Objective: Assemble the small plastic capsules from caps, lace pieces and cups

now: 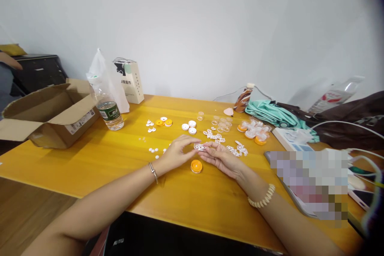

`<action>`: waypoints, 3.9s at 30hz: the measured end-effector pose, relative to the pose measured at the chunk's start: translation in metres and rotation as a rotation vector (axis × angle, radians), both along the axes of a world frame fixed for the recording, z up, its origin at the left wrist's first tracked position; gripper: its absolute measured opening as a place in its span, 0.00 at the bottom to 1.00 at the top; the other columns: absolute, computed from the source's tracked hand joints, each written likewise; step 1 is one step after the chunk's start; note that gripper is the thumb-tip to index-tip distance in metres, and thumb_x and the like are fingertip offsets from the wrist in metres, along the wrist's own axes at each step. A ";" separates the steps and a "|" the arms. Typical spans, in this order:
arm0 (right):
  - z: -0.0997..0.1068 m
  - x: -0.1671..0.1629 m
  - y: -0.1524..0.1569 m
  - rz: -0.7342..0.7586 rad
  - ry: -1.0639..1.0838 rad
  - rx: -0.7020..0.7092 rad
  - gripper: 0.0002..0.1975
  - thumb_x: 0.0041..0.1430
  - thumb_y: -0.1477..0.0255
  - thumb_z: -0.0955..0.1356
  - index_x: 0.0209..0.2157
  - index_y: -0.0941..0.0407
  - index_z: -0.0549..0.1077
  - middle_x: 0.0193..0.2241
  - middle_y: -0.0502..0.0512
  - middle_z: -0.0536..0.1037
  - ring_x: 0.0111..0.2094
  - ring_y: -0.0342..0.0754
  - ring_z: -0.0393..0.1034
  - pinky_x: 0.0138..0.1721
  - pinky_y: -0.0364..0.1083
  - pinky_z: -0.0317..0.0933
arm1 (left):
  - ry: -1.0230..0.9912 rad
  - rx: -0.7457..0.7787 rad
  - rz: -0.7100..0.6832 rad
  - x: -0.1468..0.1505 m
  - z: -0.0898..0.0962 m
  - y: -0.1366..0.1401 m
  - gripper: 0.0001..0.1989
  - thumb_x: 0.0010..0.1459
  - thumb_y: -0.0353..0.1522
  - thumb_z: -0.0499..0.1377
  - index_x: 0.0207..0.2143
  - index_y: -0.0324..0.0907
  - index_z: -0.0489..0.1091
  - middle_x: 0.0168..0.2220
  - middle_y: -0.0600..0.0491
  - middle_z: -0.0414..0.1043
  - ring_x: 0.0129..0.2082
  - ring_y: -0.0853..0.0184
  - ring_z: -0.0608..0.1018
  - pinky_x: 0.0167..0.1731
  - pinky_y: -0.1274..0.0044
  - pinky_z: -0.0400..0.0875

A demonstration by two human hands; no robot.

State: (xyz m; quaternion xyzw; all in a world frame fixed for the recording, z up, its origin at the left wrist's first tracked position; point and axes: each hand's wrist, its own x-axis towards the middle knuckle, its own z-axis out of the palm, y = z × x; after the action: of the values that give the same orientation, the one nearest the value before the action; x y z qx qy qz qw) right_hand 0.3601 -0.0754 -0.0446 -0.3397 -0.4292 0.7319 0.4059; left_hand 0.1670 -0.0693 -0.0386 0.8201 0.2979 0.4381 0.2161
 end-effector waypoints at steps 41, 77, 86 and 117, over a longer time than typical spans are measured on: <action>0.000 0.023 0.021 -0.597 0.039 0.211 0.08 0.41 0.71 0.72 0.26 0.52 0.70 0.29 0.48 0.75 0.34 0.44 0.70 0.41 0.44 0.65 | 0.496 0.130 -0.008 0.021 -0.008 0.029 0.15 0.56 0.31 0.51 0.47 0.42 0.64 0.42 0.48 0.67 0.43 0.64 0.68 0.44 0.72 0.64; -0.002 0.001 0.006 -0.277 -0.494 0.412 0.08 0.43 0.69 0.70 0.30 0.54 0.76 0.33 0.51 0.78 0.37 0.48 0.71 0.44 0.48 0.61 | 0.111 -0.460 -0.114 0.014 -0.004 0.027 0.09 0.56 0.34 0.51 0.30 0.37 0.64 0.29 0.55 0.65 0.30 0.72 0.66 0.33 0.80 0.61; -0.006 0.001 0.008 -0.220 -0.313 0.285 0.09 0.43 0.66 0.71 0.29 0.54 0.76 0.32 0.51 0.78 0.34 0.45 0.70 0.42 0.46 0.61 | 0.103 -0.444 -0.068 0.015 -0.007 0.026 0.10 0.56 0.36 0.51 0.32 0.38 0.64 0.30 0.54 0.66 0.31 0.71 0.68 0.34 0.79 0.62; -0.002 -0.005 0.004 -0.267 -0.383 0.422 0.13 0.42 0.66 0.71 0.33 0.56 0.74 0.35 0.54 0.78 0.38 0.49 0.71 0.45 0.49 0.61 | 0.409 0.191 0.096 0.018 -0.003 0.010 0.13 0.59 0.32 0.49 0.47 0.42 0.63 0.41 0.50 0.69 0.41 0.67 0.71 0.42 0.74 0.66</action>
State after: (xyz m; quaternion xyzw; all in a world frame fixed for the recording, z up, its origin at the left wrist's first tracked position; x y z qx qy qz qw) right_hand 0.3554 -0.0719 -0.0463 -0.4328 -0.5919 0.4894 0.4720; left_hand 0.1847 -0.0591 -0.0414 0.8936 0.3312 0.2986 0.0515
